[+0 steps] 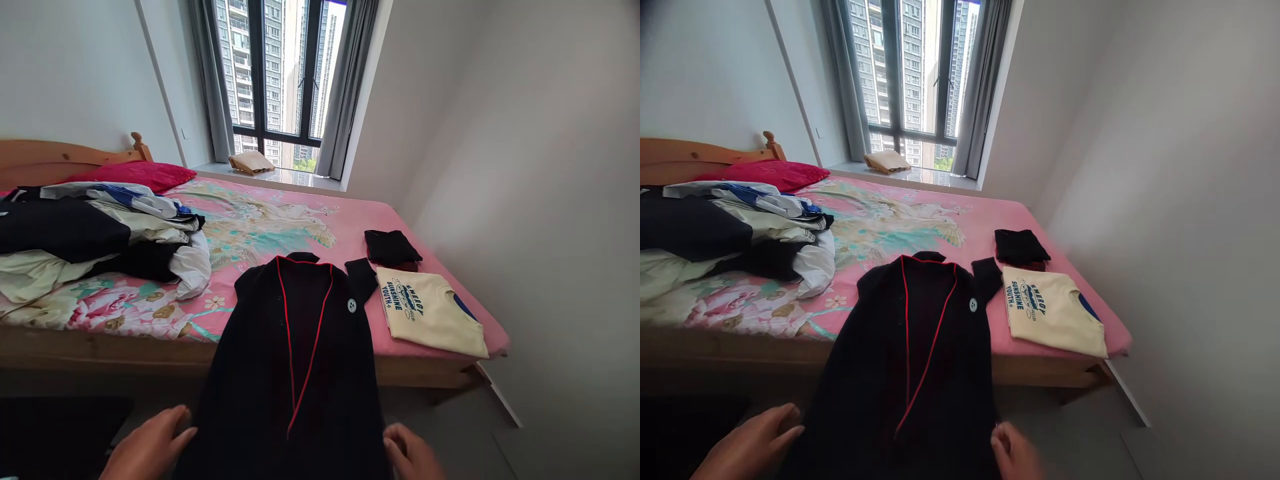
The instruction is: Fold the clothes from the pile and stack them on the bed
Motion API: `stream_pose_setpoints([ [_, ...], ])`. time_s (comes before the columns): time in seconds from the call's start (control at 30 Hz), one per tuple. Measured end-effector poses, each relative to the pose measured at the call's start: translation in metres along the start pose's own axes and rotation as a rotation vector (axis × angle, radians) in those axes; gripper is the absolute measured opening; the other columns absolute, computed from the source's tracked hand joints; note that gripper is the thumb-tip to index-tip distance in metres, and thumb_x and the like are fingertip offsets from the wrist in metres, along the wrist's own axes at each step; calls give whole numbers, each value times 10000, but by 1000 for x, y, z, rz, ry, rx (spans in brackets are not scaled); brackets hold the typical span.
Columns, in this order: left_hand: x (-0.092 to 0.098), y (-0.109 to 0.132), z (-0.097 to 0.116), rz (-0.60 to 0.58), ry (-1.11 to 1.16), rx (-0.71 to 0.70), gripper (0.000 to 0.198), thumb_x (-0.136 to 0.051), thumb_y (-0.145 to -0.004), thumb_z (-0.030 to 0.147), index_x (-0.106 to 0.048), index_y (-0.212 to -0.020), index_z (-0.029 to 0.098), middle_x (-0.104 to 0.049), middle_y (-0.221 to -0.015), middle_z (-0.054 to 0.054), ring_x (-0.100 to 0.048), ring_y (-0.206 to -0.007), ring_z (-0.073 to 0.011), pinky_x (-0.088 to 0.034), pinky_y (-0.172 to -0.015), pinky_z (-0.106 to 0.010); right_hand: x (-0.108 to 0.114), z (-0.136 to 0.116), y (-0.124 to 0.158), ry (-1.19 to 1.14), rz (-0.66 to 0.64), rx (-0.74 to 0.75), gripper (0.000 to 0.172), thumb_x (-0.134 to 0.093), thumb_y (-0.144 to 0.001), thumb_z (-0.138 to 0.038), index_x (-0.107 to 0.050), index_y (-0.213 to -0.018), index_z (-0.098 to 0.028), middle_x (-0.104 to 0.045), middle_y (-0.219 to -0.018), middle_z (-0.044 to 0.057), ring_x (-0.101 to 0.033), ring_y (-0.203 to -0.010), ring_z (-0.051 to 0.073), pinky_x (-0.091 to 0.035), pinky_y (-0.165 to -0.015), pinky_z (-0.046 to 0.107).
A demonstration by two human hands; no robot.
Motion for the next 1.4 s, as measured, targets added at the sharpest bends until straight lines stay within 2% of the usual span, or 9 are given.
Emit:
stream_pose_setpoints([
  [0.17,-43,-19,92,-114,43,-469,133,-498,-785,294,-613,-781,228,-653,-814,-15,-595,-784,-168,-427,-751,-256,-56,-73,-39,64,-135,179,211,-439,-825,-351,-600,-847,-216,-584,-674,-14,-549,-575,125,-388,-521,214],
  [0.27,-84,-31,118,-168,-24,-555,201,-436,-806,161,-623,-852,218,-651,-913,-26,-595,-865,-146,-427,-807,-242,-93,-97,-62,320,-176,330,220,-406,-859,-250,-623,-872,-212,-654,-772,1,-601,-703,125,-411,-625,205],
  [0.43,-125,-42,114,-216,-327,-474,282,-422,-788,87,-647,-900,214,-623,-952,-50,-589,-909,-173,-416,-792,-276,-122,-95,-83,666,-310,365,295,-403,-881,-224,-643,-1043,-281,-702,-953,16,-646,-872,163,-425,-737,245],
  [0.57,-132,-41,109,-191,-362,-446,256,-418,-789,96,-638,-883,186,-595,-968,-92,-563,-947,-223,-393,-818,-334,-127,-97,-86,796,-324,333,272,-434,-882,-327,-671,-939,-207,-702,-910,100,-649,-881,248,-436,-767,337],
  [0.73,-130,-39,112,-180,-326,-426,249,-386,-795,89,-606,-813,202,-603,-889,-56,-563,-876,-189,-378,-768,-302,-129,-103,-82,865,-240,255,190,-550,-810,-339,-638,-840,-173,-689,-888,125,-649,-875,273,-444,-735,335],
  [1.0,-127,-41,108,-196,-104,-434,189,-466,-712,42,-538,-761,210,-615,-830,13,-549,-758,-114,-348,-669,-218,-123,-54,-64,369,11,64,442,-574,-749,-206,-433,-1166,-167,-648,-760,5,-640,-724,158,-423,-654,232],
  [1.13,-128,-38,111,-167,11,-444,159,-467,-698,44,-485,-705,202,-572,-742,22,-498,-685,-111,-328,-639,-224,-120,-48,-64,345,-24,65,94,-519,-787,-266,-560,-809,-184,-603,-663,-9,-584,-598,128,-375,-565,220],
  [1.23,-129,-36,114,-158,105,-450,136,-461,-695,69,-446,-667,201,-528,-668,36,-462,-631,-106,-324,-611,-226,-122,-65,-65,307,-34,141,199,-502,-786,-285,-480,-610,-194,-533,-564,-29,-508,-547,111,-327,-532,215],
  [1.4,-131,-35,115,-155,252,-463,96,-447,-691,110,-439,-664,202,-497,-641,44,-439,-615,-102,-343,-596,-218,-135,-86,-61,325,-3,255,145,-546,-725,-218,-473,-603,-189,-529,-610,-24,-468,-586,107,-296,-550,211],
])
Point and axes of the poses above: each hand's wrist, its own y-axis away from the middle knuckle, its own x-axis out of the back of the hand, z = x × y, the point moved 1 cm from there along -y, towards the middle knuckle
